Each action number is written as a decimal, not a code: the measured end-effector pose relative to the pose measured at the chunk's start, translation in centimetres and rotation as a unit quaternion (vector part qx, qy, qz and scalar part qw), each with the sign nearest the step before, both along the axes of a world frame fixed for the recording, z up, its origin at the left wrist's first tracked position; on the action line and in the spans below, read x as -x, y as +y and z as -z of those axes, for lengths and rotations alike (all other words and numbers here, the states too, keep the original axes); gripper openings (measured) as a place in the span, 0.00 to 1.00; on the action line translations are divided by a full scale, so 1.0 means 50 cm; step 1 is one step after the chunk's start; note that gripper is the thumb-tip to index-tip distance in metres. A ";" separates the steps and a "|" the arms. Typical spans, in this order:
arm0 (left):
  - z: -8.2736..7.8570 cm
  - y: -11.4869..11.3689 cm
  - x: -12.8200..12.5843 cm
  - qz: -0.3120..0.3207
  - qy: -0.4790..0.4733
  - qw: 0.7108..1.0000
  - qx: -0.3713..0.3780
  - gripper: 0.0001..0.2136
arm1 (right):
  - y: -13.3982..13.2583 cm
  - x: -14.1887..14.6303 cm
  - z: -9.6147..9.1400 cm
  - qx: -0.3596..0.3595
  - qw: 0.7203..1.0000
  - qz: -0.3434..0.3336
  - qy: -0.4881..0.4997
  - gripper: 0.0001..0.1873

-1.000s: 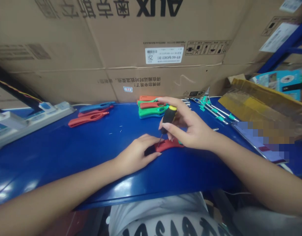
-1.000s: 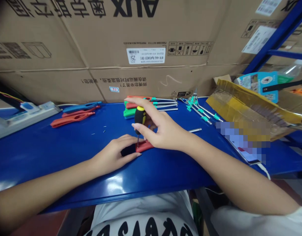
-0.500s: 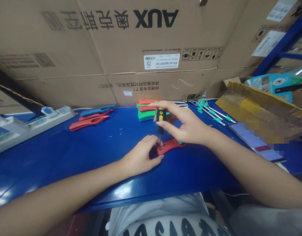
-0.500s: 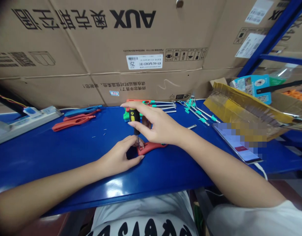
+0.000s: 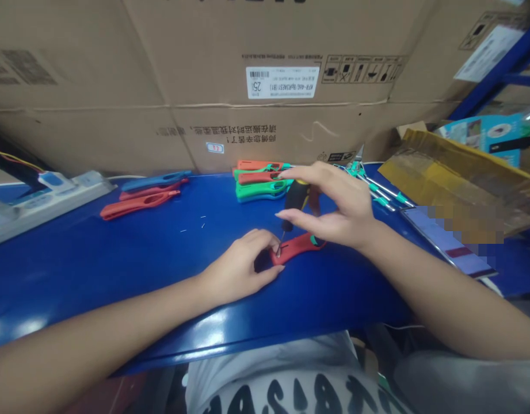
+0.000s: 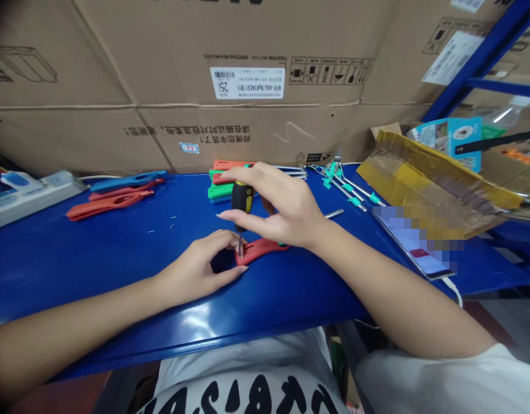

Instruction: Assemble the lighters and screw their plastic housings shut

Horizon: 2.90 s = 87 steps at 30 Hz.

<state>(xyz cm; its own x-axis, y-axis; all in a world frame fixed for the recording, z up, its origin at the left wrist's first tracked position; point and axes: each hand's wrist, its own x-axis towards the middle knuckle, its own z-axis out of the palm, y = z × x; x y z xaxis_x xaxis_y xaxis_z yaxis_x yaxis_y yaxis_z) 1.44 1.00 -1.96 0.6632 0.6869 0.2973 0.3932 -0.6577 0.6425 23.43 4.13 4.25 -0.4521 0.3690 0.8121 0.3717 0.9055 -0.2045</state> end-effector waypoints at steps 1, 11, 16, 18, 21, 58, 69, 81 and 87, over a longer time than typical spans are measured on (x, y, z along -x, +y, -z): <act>0.001 0.000 0.000 0.001 0.000 1.000 -0.004 0.06 | -0.001 -0.001 -0.001 -0.028 1.000 0.002 -0.007 0.21; 0.004 0.002 -0.001 -0.016 0.020 0.999 -0.039 0.10 | -0.022 0.019 0.011 0.025 0.998 -0.050 -0.002 0.21; 0.002 0.001 -0.001 -0.014 0.022 0.999 -0.028 0.09 | -0.030 0.019 0.002 0.055 0.995 -0.073 -0.037 0.20; 0.003 0.002 0.000 -0.011 0.024 0.999 -0.025 0.10 | -0.034 0.020 -0.002 0.138 0.987 -0.079 -0.032 0.20; 0.004 0.003 0.000 -0.005 0.023 0.999 -0.031 0.11 | -0.031 0.015 -0.001 0.068 0.997 -0.042 -0.016 0.19; 0.002 0.002 0.001 0.023 0.022 0.999 -0.023 0.10 | -0.025 0.027 0.014 0.066 0.996 -0.057 0.008 0.20; 0.000 0.002 -0.001 0.024 0.019 1.000 -0.001 0.13 | -0.017 0.019 0.014 -0.018 0.998 0.052 -0.006 0.18; 0.000 0.000 0.001 0.019 0.017 1.000 -0.012 0.13 | -0.023 0.007 -0.012 0.021 0.999 -0.014 -0.023 0.18; 0.000 0.003 -0.002 0.018 0.018 1.000 -0.016 0.14 | -0.023 0.009 -0.017 0.046 0.999 -0.023 0.006 0.15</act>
<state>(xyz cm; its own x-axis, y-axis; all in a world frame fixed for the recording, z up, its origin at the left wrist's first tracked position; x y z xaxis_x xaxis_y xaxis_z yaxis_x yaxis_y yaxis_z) 1.52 1.12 -1.96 0.6978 0.6533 0.2936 0.3916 -0.6912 0.6074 22.98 2.96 5.09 -0.4610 0.4216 0.7809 0.3266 0.8988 -0.2924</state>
